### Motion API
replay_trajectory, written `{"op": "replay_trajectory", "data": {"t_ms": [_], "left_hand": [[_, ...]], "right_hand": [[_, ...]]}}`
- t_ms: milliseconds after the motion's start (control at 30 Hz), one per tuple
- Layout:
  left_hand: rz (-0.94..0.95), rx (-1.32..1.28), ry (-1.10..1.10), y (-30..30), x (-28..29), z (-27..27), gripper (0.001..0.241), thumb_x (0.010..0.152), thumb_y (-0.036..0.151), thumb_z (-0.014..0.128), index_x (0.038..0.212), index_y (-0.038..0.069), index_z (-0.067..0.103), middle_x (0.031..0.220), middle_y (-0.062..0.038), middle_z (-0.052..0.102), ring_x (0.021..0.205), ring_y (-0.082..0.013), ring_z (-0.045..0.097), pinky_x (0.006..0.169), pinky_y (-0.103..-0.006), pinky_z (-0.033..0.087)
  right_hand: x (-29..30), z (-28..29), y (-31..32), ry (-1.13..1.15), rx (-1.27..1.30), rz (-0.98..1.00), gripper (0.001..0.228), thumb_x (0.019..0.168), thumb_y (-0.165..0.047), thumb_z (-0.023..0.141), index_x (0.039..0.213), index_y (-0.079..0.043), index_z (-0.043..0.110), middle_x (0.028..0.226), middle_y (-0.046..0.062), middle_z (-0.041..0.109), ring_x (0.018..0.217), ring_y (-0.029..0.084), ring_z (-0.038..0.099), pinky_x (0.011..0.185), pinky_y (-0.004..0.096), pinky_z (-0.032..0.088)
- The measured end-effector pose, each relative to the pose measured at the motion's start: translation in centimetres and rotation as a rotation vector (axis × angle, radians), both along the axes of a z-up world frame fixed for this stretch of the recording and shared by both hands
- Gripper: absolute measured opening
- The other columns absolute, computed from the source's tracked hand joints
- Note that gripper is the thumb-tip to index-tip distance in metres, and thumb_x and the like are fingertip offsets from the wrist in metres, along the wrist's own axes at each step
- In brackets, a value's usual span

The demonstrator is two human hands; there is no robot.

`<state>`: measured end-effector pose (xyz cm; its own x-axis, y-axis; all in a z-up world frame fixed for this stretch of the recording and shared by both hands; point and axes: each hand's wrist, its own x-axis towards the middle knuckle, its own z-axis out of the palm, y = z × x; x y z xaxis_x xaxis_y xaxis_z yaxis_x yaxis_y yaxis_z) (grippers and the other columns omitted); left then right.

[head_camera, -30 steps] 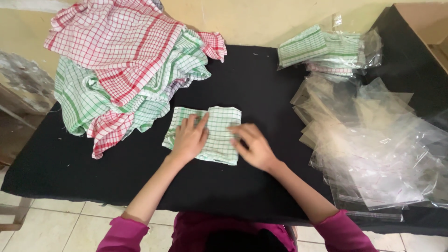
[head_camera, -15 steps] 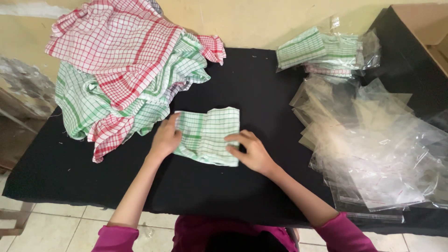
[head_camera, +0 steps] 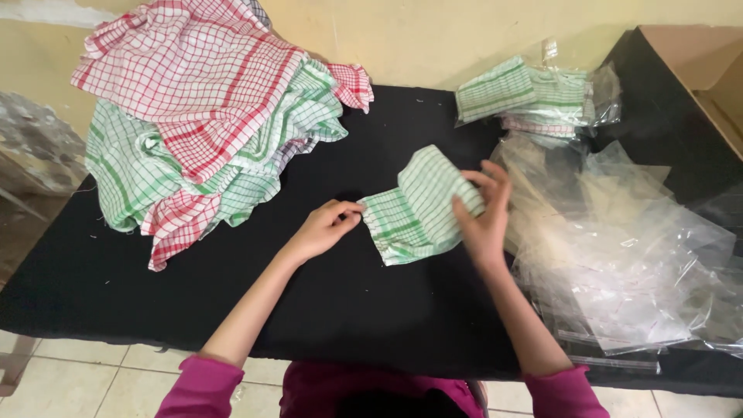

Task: Folding kitchen towels and placing them into individual plastic bags for packaging

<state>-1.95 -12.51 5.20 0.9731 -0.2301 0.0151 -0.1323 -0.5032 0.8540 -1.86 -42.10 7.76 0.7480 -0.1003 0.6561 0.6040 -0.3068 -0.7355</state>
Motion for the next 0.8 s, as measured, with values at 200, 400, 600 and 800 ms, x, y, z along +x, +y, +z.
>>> {"op": "replay_trajectory", "data": {"t_ms": [200,400,600,800], "left_hand": [[0.132,-0.246,0.167,-1.1,3.2,-2.1,0.073,0.099,0.072,0.042,0.109,0.009,0.078,0.101,-0.01,0.076,0.094,-0.0234,0.071,0.081,-0.0364,0.057],[0.208,-0.131,0.102,-1.1,3.6,-3.1,0.04,0.09,0.051,0.07,0.102,0.014,0.079,0.085,-0.007,0.077,0.086,-0.0213,0.074,0.076,-0.0326,0.056],[0.212,0.016,-0.06,-0.5,6.3,-6.6,0.04,0.082,0.032,0.077,0.118,0.016,0.068,0.089,-0.01,0.075,0.082,-0.0243,0.075,0.076,-0.0366,0.059],[0.106,0.133,-0.061,0.0,6.7,-4.3,0.057,0.076,0.032,0.08,0.126,0.013,0.063,0.083,-0.012,0.068,0.089,-0.0327,0.072,0.082,-0.0443,0.056]], "right_hand": [[-2.9,-3.2,4.8,-0.044,-0.262,0.252,0.066,0.077,-0.002,0.082,0.135,-0.003,0.048,0.133,0.017,0.064,0.109,0.033,0.069,0.097,0.045,0.053],[-5.2,-1.9,6.5,-0.069,-0.654,0.374,0.077,0.084,-0.017,0.081,0.151,-0.008,0.046,0.133,0.011,0.067,0.118,0.027,0.068,0.104,0.041,0.053],[-4.5,-1.4,5.8,-0.238,-0.758,0.551,0.051,0.09,-0.037,0.077,0.13,-0.006,0.066,0.133,0.018,0.064,0.123,0.036,0.064,0.105,0.048,0.051],[-2.3,-0.6,4.4,-0.011,-0.322,0.575,0.029,0.093,-0.019,0.074,0.119,-0.006,0.076,0.122,0.017,0.074,0.119,0.038,0.067,0.103,0.049,0.051]]}}
